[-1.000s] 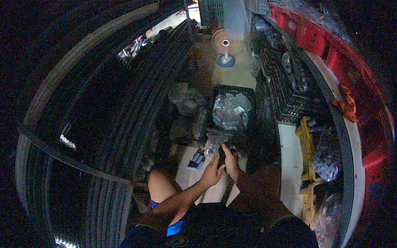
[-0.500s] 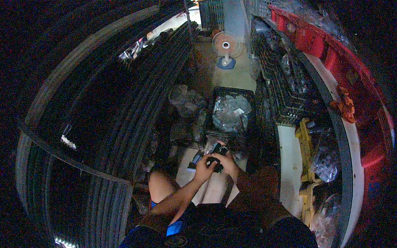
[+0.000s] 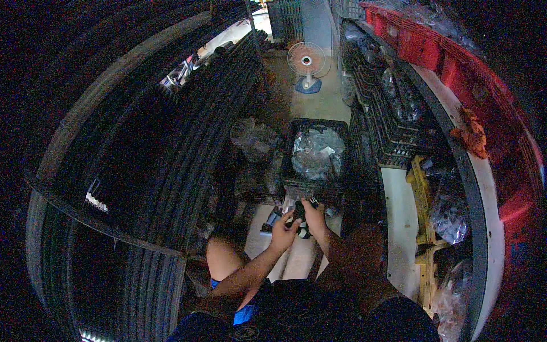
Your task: Assembling or inspecting parts of a black cylindrical device, likely a tool or flashlight.
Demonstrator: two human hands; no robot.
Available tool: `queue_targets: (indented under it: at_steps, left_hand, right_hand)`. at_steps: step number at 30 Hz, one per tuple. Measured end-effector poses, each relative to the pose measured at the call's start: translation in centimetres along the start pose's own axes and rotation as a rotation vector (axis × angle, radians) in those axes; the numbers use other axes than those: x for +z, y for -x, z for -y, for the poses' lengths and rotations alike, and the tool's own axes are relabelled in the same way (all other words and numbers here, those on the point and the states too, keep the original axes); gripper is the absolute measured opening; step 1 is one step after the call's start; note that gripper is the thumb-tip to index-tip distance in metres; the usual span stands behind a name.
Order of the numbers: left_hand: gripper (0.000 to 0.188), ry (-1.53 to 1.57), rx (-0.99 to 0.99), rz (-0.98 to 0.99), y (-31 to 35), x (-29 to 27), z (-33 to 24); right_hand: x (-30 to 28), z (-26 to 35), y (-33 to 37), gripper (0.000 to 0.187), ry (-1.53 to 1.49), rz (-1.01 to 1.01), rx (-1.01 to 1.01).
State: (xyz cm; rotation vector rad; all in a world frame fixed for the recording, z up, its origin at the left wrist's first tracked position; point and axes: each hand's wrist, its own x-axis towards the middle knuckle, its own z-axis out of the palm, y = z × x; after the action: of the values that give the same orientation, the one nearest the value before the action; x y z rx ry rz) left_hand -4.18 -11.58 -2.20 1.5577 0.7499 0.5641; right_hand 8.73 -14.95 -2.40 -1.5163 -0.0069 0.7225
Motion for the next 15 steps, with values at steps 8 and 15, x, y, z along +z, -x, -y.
queue_targets:
  at_steps: [8,15]
  left_hand:
    - [0.057,0.244,-0.042,0.062,0.0,0.4,0.0]
    - [0.067,0.103,0.146,0.088,-0.3,0.4,0.1]
  right_hand:
    - [-0.9,0.0,-0.6,0.033,-0.151,0.102,-0.079]
    - [-0.4,-1.0,-1.4,0.027,-0.025,-0.140,-0.304]
